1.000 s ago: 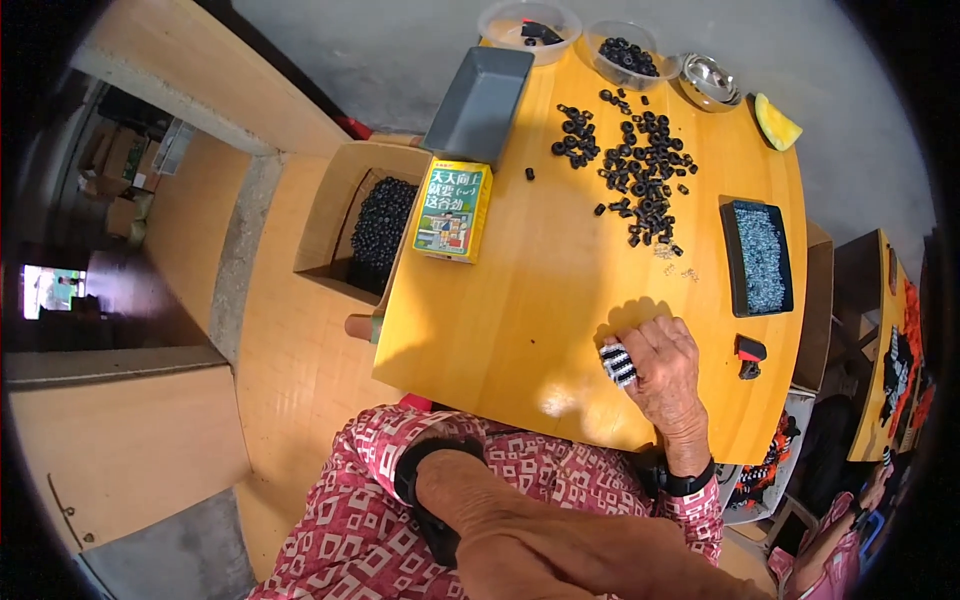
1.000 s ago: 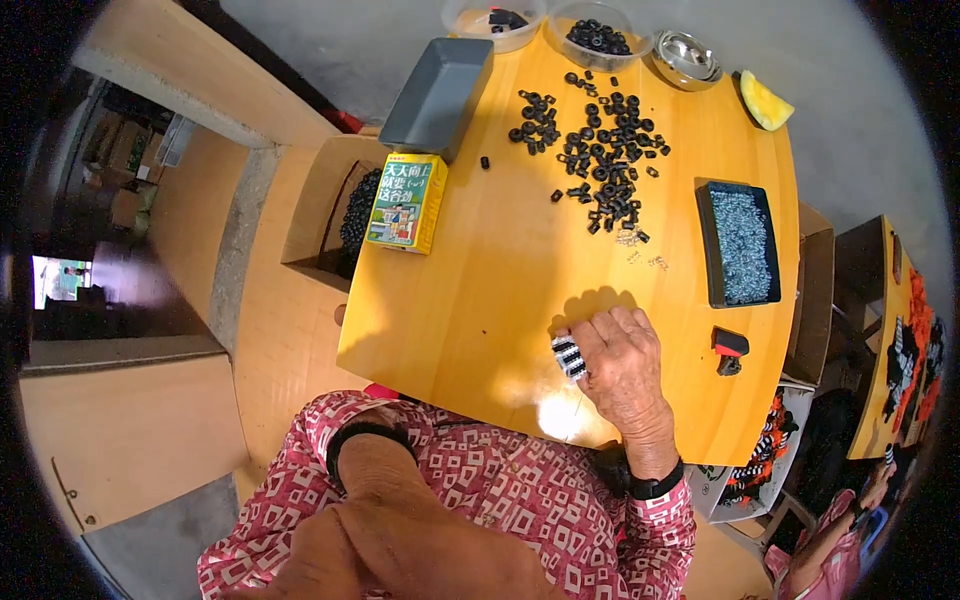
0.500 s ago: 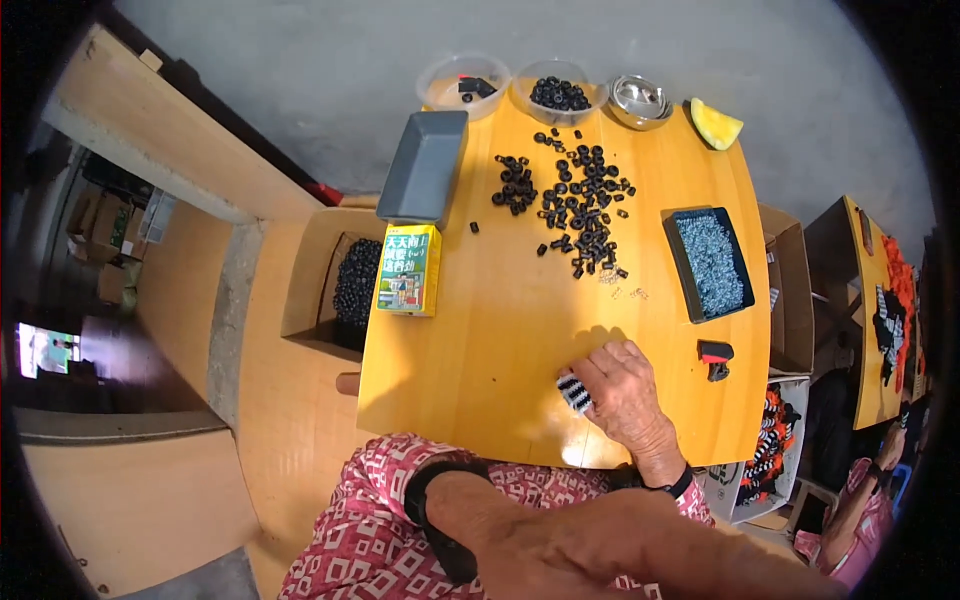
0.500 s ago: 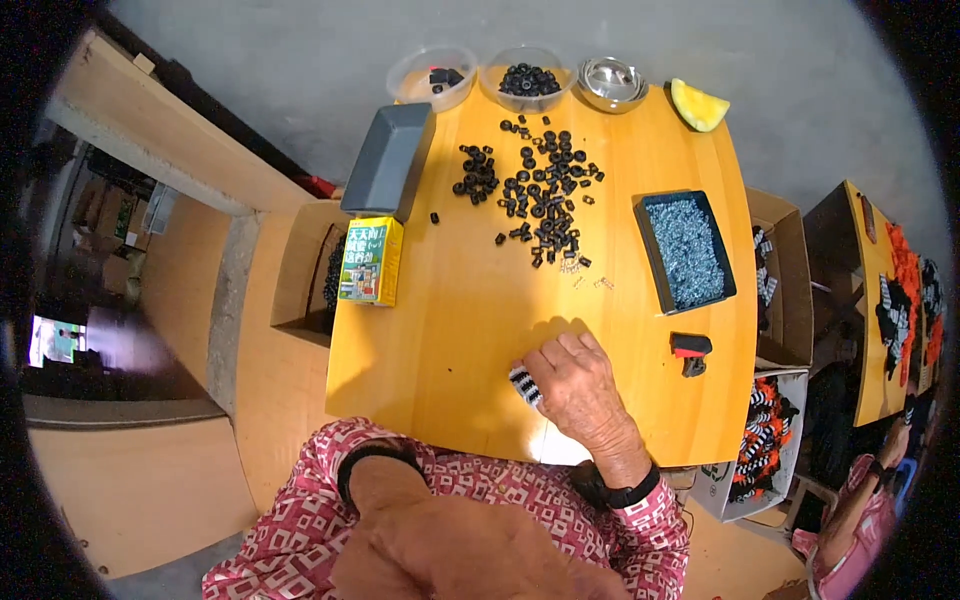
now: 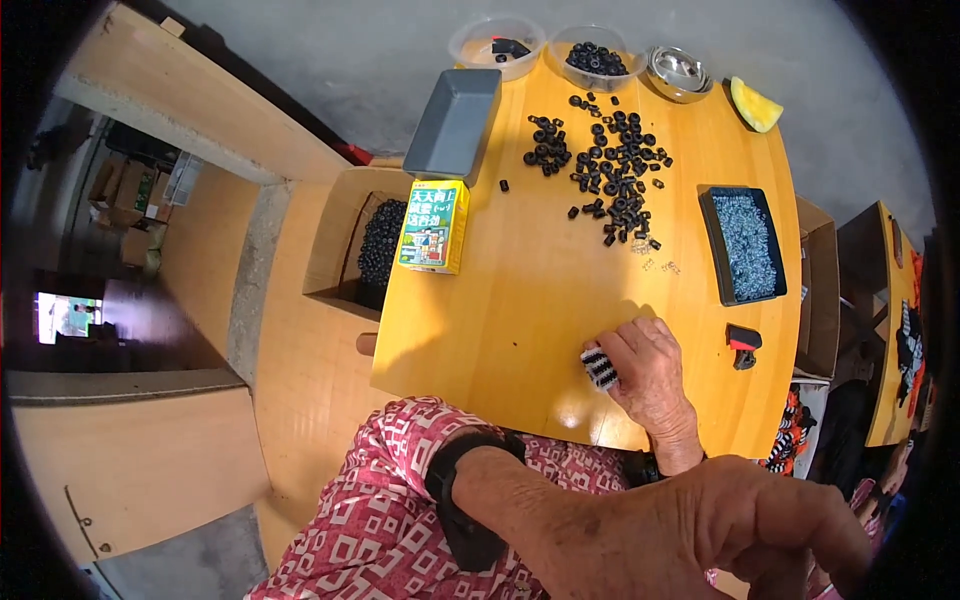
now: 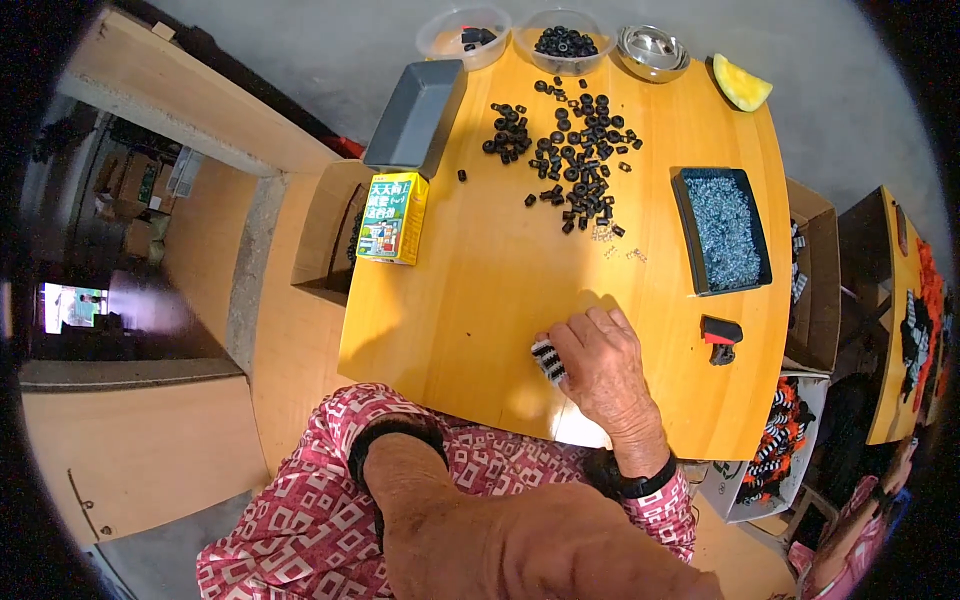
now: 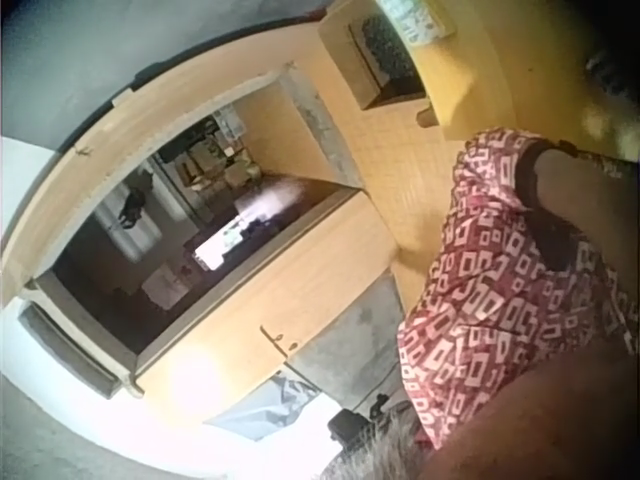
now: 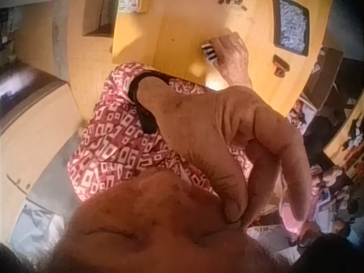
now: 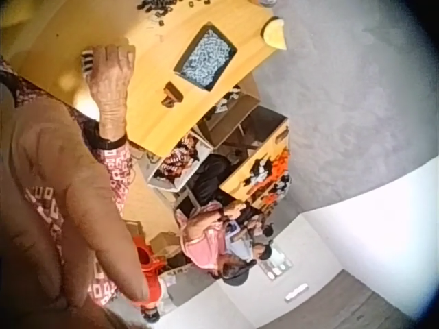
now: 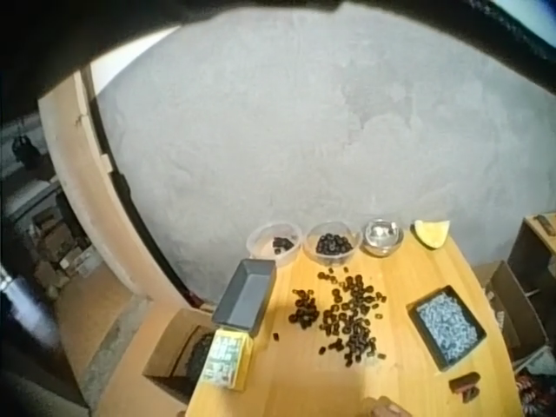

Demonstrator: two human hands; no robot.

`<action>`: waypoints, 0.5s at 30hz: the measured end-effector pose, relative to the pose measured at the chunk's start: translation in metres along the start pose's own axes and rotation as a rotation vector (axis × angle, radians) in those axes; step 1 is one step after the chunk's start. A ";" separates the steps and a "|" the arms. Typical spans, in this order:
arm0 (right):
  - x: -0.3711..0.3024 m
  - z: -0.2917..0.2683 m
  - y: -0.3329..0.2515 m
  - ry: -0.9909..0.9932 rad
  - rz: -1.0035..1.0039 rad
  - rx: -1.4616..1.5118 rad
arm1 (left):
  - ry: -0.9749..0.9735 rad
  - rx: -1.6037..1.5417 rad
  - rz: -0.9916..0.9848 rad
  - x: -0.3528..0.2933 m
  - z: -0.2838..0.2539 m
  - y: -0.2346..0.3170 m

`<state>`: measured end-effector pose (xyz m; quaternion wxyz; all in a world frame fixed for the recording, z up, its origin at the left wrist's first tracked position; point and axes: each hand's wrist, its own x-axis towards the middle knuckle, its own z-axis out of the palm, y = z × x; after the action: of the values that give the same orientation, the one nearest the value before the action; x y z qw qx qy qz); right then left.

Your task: The person repeatedly attaches small black plastic components onto a striped fabric sleeve by hand.

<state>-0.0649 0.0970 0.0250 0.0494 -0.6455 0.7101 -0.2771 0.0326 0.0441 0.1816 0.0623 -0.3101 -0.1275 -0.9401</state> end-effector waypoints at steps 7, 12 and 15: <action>-0.001 -0.003 0.000 0.005 0.016 0.024 | 0.072 0.017 0.041 -0.004 -0.007 -0.013; 0.000 -0.002 -0.003 -0.005 0.029 0.036 | 0.118 0.000 0.121 -0.007 -0.006 -0.012; 0.000 -0.001 -0.003 -0.002 0.033 0.024 | 0.095 -0.201 0.098 -0.006 0.003 -0.005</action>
<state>-0.0624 0.0975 0.0272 0.0625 -0.6335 0.7171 -0.2840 0.0384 0.0496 0.1796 0.0826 -0.2757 -0.0144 -0.9576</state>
